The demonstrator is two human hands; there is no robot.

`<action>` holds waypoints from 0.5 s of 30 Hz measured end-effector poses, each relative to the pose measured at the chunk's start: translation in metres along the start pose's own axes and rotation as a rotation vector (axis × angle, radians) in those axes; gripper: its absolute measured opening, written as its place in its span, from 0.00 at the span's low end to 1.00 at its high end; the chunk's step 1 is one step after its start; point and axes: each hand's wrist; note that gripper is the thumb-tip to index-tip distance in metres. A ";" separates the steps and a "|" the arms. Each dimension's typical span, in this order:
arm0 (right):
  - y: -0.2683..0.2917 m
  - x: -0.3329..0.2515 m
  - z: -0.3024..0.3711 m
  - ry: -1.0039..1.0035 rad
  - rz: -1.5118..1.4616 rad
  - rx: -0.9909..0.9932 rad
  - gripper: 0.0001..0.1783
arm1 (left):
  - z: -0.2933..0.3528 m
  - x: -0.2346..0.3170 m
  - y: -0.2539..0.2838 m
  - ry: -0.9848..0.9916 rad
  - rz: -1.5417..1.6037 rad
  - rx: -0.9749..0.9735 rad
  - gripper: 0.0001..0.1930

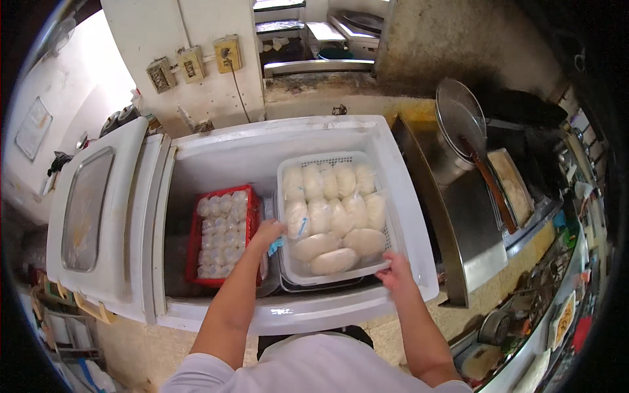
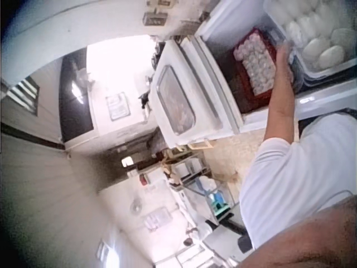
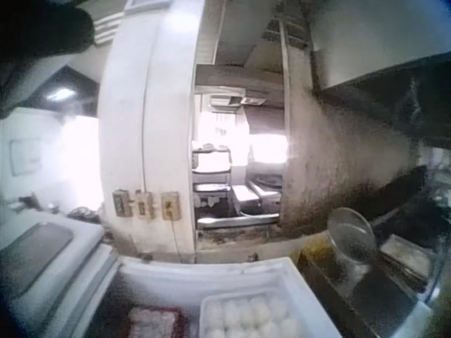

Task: The person transfers individually wrapped white buns from a steamer tray into a white basket, moves multiple baskets of buns on a counter, and then places the baskets and a red crate of smaller wrapped buns into a large chest freezer.

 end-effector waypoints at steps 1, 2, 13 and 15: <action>-0.001 -0.001 -0.004 -0.046 -0.037 -0.064 0.22 | -0.007 -0.002 0.001 0.037 -0.028 -0.046 0.20; 0.000 -0.003 -0.005 -0.082 0.027 -0.065 0.18 | -0.013 -0.007 -0.002 0.022 0.086 -0.028 0.19; -0.033 -0.052 0.079 0.382 0.083 -0.186 0.14 | 0.081 0.009 0.009 -0.058 0.568 0.129 0.18; -0.030 -0.048 0.098 0.427 0.064 -0.248 0.22 | 0.124 0.016 0.016 -0.076 0.551 0.174 0.17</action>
Point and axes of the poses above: each hand's wrist, its own z-axis away from the middle knuckle, its own y-axis out of the back of the hand, x = y × z, and after that the axes turned 7 degrees about y, right-handed
